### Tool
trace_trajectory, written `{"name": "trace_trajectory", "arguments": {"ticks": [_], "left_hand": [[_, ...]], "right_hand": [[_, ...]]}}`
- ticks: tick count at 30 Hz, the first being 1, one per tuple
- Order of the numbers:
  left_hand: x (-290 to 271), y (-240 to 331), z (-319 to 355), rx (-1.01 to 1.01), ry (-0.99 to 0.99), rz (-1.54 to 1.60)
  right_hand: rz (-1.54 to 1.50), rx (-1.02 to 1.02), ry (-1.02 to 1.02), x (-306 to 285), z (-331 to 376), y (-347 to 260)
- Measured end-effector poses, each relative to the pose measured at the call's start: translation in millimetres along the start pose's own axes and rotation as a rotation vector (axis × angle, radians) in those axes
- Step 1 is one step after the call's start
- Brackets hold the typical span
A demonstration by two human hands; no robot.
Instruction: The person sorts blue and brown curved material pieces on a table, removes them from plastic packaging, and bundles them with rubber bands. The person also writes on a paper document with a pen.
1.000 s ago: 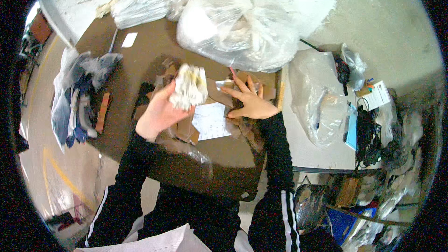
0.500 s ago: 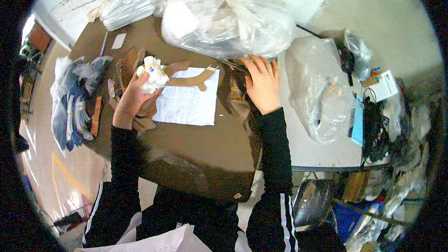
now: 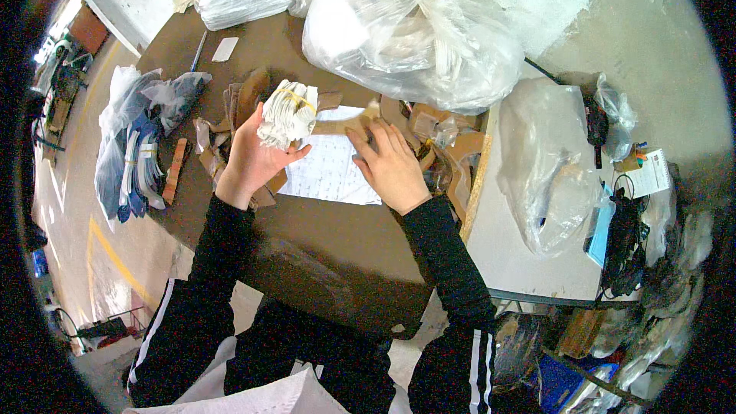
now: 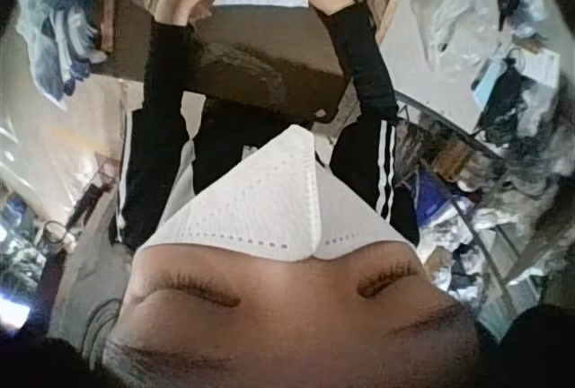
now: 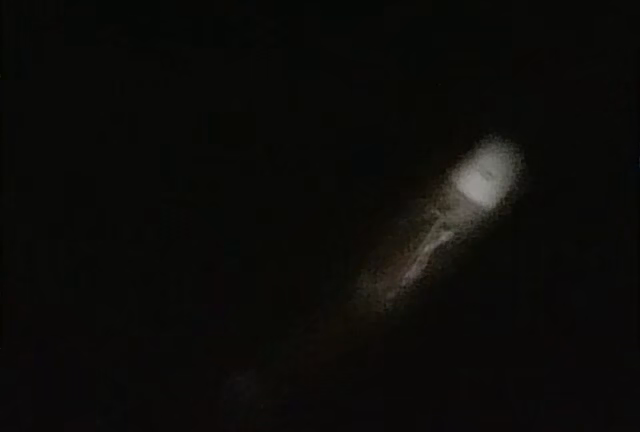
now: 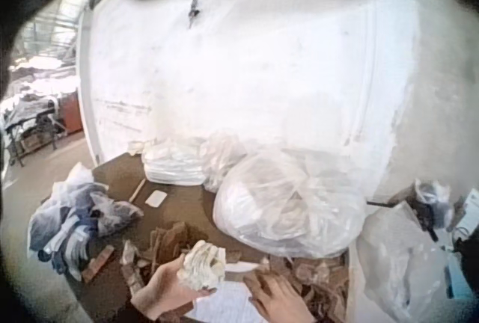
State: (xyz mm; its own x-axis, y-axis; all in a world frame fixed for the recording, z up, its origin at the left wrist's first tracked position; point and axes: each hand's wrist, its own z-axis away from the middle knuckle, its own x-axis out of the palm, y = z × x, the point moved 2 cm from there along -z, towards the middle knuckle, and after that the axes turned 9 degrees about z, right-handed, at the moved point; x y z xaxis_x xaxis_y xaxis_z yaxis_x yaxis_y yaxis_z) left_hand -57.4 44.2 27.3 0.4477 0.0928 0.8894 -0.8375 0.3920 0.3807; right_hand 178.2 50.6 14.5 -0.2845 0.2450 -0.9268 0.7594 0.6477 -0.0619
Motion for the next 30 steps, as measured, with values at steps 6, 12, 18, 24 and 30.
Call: {"name": "trace_trajectory", "arguments": {"ticks": [6, 12, 18, 24, 30], "left_hand": [[-17.9, 25.1, -1.1, 0.249, 0.118, -0.063], [-6.9, 47.8, 17.5, 0.401, 0.017, 0.039], [-12.9, 49.9, 18.0, 0.409, 0.035, 0.042], [-10.3, 53.3, 19.1, 0.454, -0.040, 0.003], [-15.7, 58.7, 17.1, 0.524, 0.096, -0.087]], "right_hand": [[-0.050, -0.024, -0.053, -3.4, -0.2, 0.6], [-0.078, 0.030, -0.205, -6.4, -1.0, 3.1], [-0.052, -0.042, 0.053, -4.4, -30.1, -17.4], [0.013, -0.041, 0.096, 9.2, -31.3, -15.9], [-0.333, 0.342, 0.517, -44.3, -14.3, 8.7]]}}
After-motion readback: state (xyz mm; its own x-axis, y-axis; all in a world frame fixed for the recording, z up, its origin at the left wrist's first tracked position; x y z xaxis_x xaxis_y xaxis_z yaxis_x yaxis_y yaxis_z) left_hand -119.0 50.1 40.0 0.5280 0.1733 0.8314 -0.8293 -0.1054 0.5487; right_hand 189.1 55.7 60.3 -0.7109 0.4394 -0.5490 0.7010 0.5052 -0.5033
